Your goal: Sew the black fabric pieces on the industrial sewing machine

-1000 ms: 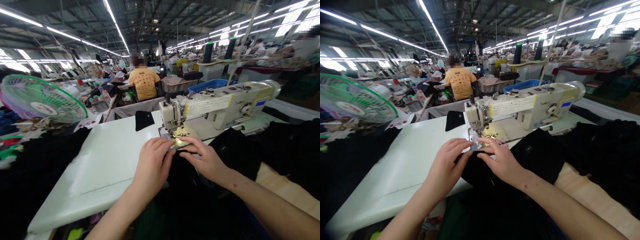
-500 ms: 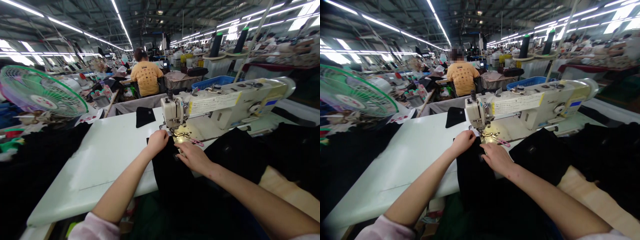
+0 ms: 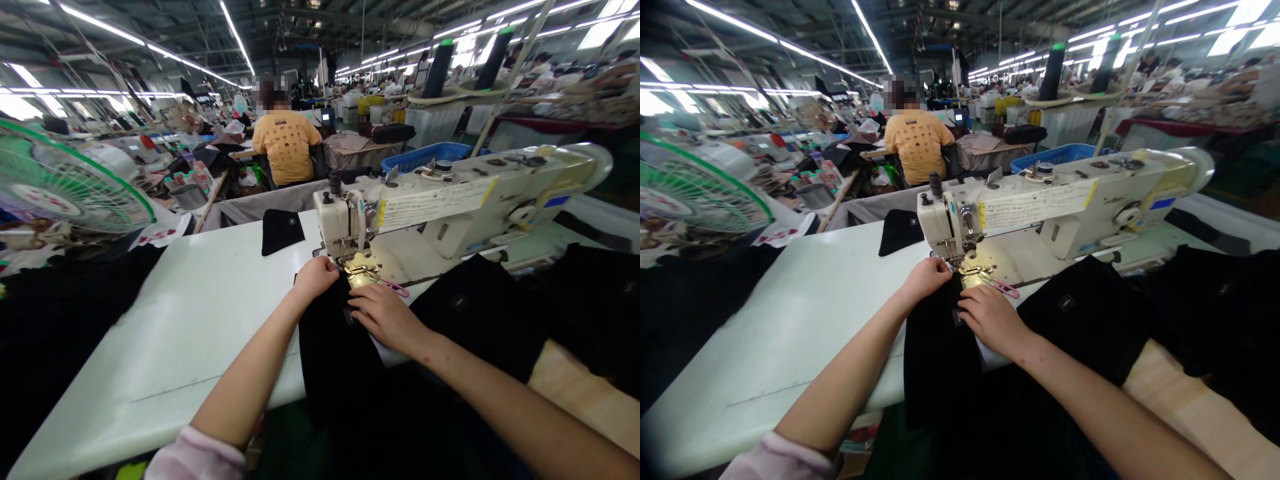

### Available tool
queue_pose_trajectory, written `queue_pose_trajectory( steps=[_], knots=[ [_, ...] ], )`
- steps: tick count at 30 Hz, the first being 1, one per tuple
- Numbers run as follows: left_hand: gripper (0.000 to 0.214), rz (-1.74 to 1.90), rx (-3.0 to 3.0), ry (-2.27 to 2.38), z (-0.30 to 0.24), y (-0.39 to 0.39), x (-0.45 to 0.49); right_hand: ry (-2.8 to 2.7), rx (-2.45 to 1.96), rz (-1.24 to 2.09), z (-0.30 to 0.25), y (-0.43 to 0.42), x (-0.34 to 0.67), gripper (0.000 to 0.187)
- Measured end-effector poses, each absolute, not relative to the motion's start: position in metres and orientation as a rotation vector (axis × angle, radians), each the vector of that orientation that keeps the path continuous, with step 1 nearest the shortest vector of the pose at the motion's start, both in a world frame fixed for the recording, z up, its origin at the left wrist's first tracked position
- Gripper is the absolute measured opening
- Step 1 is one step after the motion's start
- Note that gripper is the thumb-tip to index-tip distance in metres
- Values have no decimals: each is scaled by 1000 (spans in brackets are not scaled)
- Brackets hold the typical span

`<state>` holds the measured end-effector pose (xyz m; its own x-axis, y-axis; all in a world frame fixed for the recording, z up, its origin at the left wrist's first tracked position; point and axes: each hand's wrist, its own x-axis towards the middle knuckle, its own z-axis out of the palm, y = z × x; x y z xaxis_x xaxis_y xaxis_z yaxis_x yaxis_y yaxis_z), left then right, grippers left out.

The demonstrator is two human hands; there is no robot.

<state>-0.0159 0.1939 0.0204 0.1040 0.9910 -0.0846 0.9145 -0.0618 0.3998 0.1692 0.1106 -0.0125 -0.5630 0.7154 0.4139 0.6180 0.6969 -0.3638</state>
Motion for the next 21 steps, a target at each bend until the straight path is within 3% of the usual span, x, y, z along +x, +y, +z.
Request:
queue_pose_trajectory(
  steps=[21],
  knots=[
    [16, 250, 1993, 1979, 25, 194, -10, -2383, -1020, 245, -8, 116, 170, 15]
  ],
)
